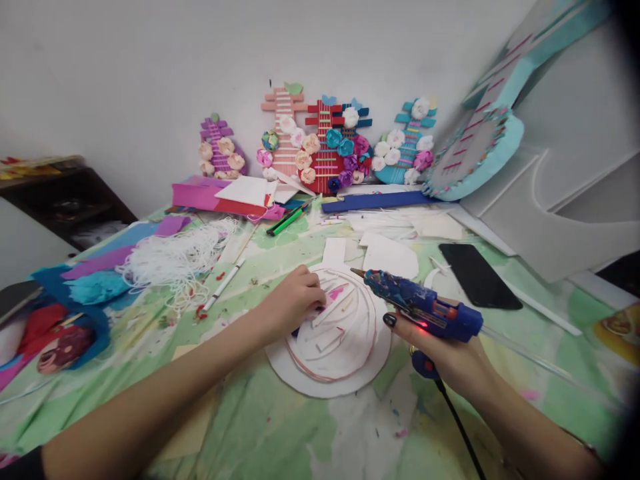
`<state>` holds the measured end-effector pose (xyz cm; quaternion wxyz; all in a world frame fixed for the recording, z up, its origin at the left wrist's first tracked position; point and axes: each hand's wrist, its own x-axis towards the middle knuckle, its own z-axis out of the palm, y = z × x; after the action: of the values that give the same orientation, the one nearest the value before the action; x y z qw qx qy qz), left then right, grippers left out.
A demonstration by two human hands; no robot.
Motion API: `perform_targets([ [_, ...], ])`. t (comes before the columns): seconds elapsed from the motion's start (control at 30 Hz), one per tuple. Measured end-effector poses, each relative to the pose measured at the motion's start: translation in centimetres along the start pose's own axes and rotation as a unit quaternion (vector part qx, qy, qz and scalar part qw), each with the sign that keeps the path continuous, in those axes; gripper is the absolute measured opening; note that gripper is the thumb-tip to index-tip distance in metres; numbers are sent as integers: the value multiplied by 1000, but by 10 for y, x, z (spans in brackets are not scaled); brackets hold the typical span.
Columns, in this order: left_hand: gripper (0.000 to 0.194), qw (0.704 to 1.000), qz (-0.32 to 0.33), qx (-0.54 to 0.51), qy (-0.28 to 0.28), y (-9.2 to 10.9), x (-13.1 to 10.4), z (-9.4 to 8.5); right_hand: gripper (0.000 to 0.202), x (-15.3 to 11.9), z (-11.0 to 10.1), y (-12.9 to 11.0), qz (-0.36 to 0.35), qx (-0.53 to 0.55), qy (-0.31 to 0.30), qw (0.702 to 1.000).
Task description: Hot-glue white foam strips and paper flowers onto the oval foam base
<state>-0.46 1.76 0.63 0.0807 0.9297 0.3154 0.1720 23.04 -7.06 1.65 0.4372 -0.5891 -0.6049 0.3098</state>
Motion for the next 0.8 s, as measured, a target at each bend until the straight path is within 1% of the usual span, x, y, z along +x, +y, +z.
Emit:
perform_targets([
  [0.07, 23, 999, -24, -28, 19, -1, -2, -2, 35, -1, 0, 2, -5, 7, -9, 1000],
  [0.13, 21, 993, -73, -71, 53, 0, -5, -7, 36, -2, 1, 4, -3, 9, -4, 1000],
  [0.23, 16, 973, -155, -147, 84, -1, -9, -14, 32, -2, 1, 1, -13, 12, 0, 1000],
  [0.3, 14, 963, -181, -167, 110, -2, -9, -17, 27, 0, 0, -5, -34, 19, -12, 999],
  [0.37, 13, 958, -184, -168, 140, -2, -8, -19, 24, 1, -1, -10, -44, 23, -22, 999],
  [0.4, 12, 957, -181, -173, 144, -1, -6, -19, 24, 2, -1, -12, -44, 23, -28, 998],
  [0.43, 12, 958, -177, -184, 131, -1, -5, -19, 23, 2, -2, -14, -43, 24, -34, 998],
  [0.53, 8, 963, -168, -202, 62, 1, 2, -15, 23, 2, -2, -13, -34, 27, -37, 998],
  [0.57, 6, 967, -159, -195, 49, 1, 4, -13, 22, 2, -2, -12, -28, 24, -37, 999],
  [0.6, 6, 971, -144, -182, 47, 1, 5, -10, 20, 2, -1, -11, -24, 21, -38, 999],
  [0.7, 14, 987, -61, -130, 71, -2, 8, 1, 19, 2, -1, -9, -31, 16, -44, 998],
  [0.8, 25, 996, 27, -52, 63, -6, 7, 9, 20, 2, 0, -7, -49, 24, -41, 998],
])
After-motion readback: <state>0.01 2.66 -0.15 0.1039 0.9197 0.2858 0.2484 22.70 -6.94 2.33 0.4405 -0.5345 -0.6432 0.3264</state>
